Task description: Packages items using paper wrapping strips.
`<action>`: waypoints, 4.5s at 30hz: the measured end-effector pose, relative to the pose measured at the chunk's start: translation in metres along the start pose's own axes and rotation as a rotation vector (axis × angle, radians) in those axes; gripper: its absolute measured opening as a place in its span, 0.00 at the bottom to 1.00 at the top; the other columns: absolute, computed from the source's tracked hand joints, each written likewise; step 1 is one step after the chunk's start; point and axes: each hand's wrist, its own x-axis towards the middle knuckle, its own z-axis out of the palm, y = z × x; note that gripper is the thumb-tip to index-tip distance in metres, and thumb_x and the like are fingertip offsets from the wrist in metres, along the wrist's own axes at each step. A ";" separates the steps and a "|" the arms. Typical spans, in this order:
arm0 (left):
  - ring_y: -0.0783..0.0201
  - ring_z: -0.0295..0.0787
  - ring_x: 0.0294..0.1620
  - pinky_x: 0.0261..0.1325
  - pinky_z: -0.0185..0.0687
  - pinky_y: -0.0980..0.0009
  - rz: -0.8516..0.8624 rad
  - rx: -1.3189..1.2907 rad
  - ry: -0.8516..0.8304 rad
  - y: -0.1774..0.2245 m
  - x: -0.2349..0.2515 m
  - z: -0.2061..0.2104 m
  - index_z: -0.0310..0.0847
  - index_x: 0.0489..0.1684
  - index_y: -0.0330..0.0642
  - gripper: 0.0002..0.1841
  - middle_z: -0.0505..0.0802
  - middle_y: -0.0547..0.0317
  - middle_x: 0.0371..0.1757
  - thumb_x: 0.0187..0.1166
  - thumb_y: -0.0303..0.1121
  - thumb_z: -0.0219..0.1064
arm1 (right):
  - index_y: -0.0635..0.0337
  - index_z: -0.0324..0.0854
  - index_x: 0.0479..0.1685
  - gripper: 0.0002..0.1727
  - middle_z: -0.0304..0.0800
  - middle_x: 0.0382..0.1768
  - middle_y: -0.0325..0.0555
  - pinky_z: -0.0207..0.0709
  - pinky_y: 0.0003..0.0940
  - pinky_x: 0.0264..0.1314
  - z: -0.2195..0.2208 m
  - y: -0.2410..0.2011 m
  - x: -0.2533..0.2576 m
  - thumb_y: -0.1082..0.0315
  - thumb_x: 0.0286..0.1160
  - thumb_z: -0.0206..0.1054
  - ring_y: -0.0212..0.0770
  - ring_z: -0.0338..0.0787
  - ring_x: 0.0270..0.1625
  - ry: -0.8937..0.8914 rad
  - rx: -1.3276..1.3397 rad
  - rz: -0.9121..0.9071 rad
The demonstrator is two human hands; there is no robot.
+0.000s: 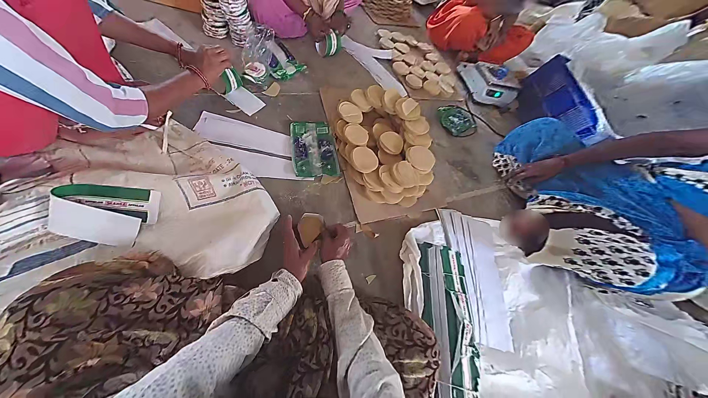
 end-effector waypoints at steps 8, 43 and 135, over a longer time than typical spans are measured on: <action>0.38 0.56 0.91 0.92 0.54 0.51 -0.069 0.147 -0.149 0.013 0.012 -0.010 0.38 0.94 0.30 0.53 0.59 0.29 0.90 0.63 0.13 0.70 | 0.75 0.81 0.60 0.23 0.87 0.57 0.68 0.77 0.54 0.70 -0.003 0.000 0.007 0.66 0.72 0.77 0.60 0.87 0.62 -0.121 -0.042 -0.062; 0.38 0.49 0.94 0.95 0.41 0.49 0.035 0.230 -0.174 -0.004 0.017 -0.021 0.38 0.94 0.29 0.51 0.56 0.31 0.92 0.70 0.25 0.73 | 0.77 0.80 0.61 0.23 0.86 0.58 0.71 0.79 0.51 0.67 0.017 -0.011 0.005 0.71 0.70 0.77 0.62 0.87 0.60 -0.058 -0.060 -0.201; 0.37 0.86 0.65 0.72 0.71 0.36 0.310 0.719 -0.339 0.105 -0.058 -0.198 0.80 0.69 0.33 0.23 0.90 0.38 0.63 0.74 0.25 0.72 | 0.70 0.90 0.42 0.09 0.95 0.35 0.46 0.88 0.29 0.48 -0.014 -0.055 -0.108 0.75 0.65 0.76 0.30 0.92 0.37 -0.473 0.515 -0.371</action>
